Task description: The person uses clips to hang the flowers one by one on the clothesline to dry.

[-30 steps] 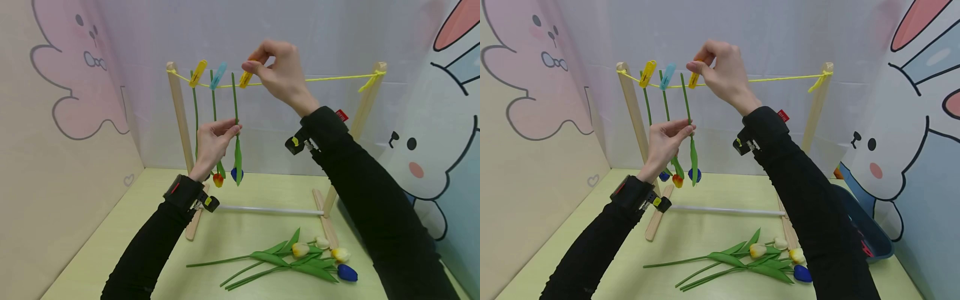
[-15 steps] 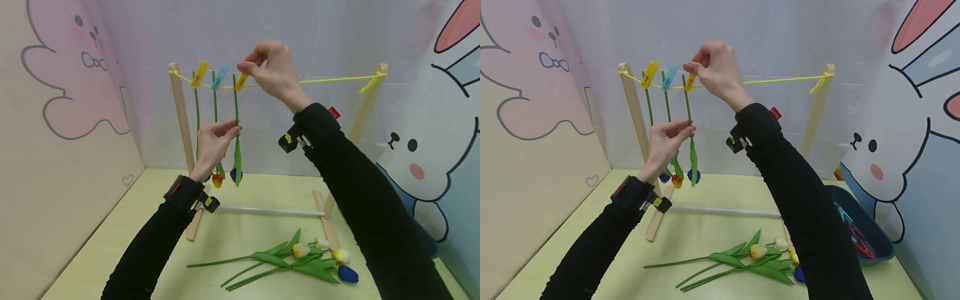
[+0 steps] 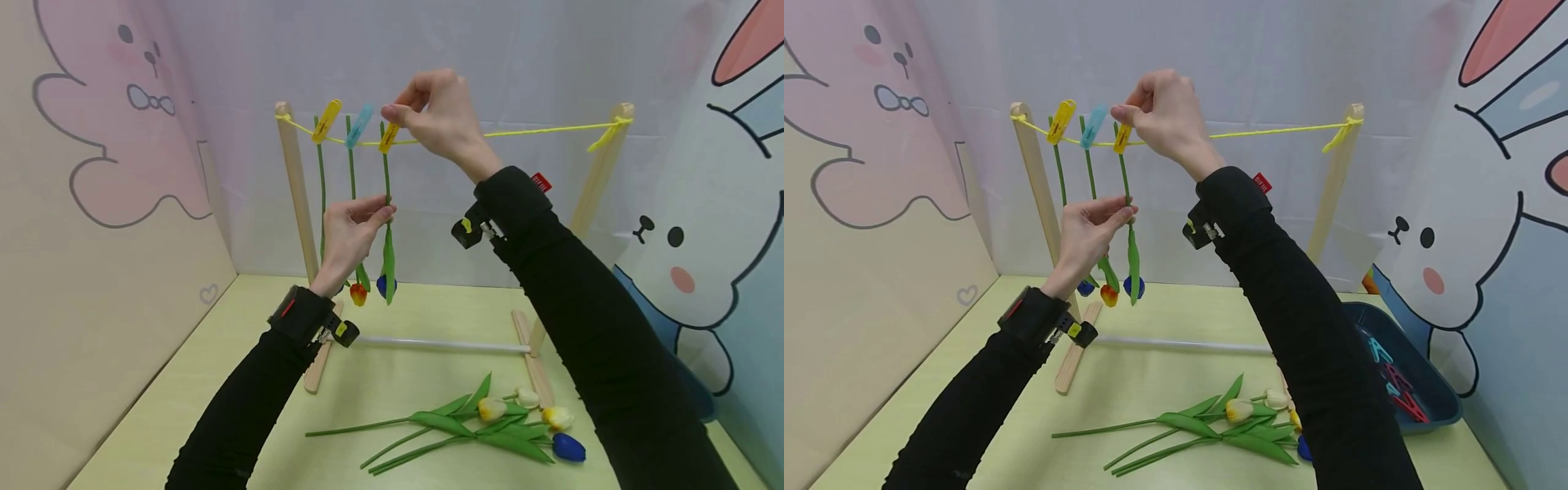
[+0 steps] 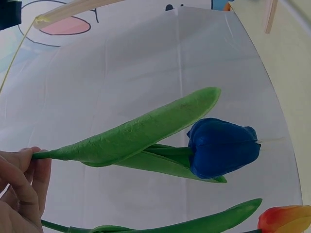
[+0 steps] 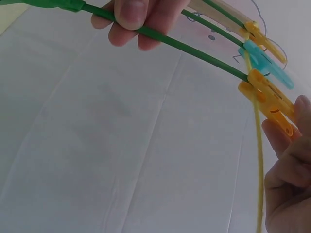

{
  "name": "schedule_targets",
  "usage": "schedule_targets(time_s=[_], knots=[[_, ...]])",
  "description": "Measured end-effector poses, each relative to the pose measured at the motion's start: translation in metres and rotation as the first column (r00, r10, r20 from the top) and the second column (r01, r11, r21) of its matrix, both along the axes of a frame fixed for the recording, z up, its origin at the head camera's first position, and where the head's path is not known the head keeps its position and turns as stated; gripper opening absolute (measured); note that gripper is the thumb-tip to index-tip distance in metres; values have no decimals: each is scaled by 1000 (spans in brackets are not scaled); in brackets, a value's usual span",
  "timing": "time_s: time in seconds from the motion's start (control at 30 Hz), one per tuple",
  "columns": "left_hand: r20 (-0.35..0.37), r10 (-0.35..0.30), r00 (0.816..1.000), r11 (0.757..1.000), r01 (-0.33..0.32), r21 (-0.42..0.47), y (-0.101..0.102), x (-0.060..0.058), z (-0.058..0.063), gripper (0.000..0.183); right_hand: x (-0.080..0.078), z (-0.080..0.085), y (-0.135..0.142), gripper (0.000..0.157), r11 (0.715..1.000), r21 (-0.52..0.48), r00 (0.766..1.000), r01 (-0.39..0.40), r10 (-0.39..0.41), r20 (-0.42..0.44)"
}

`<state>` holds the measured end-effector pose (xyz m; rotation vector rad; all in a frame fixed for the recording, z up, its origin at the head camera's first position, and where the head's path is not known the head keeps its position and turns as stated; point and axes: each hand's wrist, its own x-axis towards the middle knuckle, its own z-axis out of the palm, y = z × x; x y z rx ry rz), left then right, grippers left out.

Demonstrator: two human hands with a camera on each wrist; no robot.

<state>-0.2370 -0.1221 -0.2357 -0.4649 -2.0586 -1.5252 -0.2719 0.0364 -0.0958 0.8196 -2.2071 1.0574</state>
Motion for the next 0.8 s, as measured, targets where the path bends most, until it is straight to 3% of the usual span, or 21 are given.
schedule_targets(time_s=[0.33,0.47,0.5,0.53,0.7,0.73,0.77,0.8], knots=[[-30,52,998,998,-53,-39,0,4,-4,28,6,-1,6,33,997,59,996,-58,54,74],[-114,88,990,994,-94,-52,3,8,-8,32,9,-9,12,42,997,36,997,-64,62,43],[-154,99,983,993,-108,-52,5,10,-10,32,9,-13,15,44,998,21,998,-67,66,17],[-201,110,973,991,-122,-49,6,11,-11,32,-1,-22,19,47,994,-27,994,-109,109,-11],[-423,139,895,983,-176,-49,15,21,-24,24,12,-53,34,42,984,-90,971,-155,135,-196],[-446,120,887,985,-163,-59,17,24,-27,22,16,-61,37,40,983,-86,963,-160,136,-230],[-454,95,886,986,-146,-79,18,27,-32,20,31,-65,39,36,991,-57,958,-120,101,-268],[-451,62,890,987,-121,-102,20,31,-36,18,35,-74,43,34,993,-40,948,-114,96,-302]])
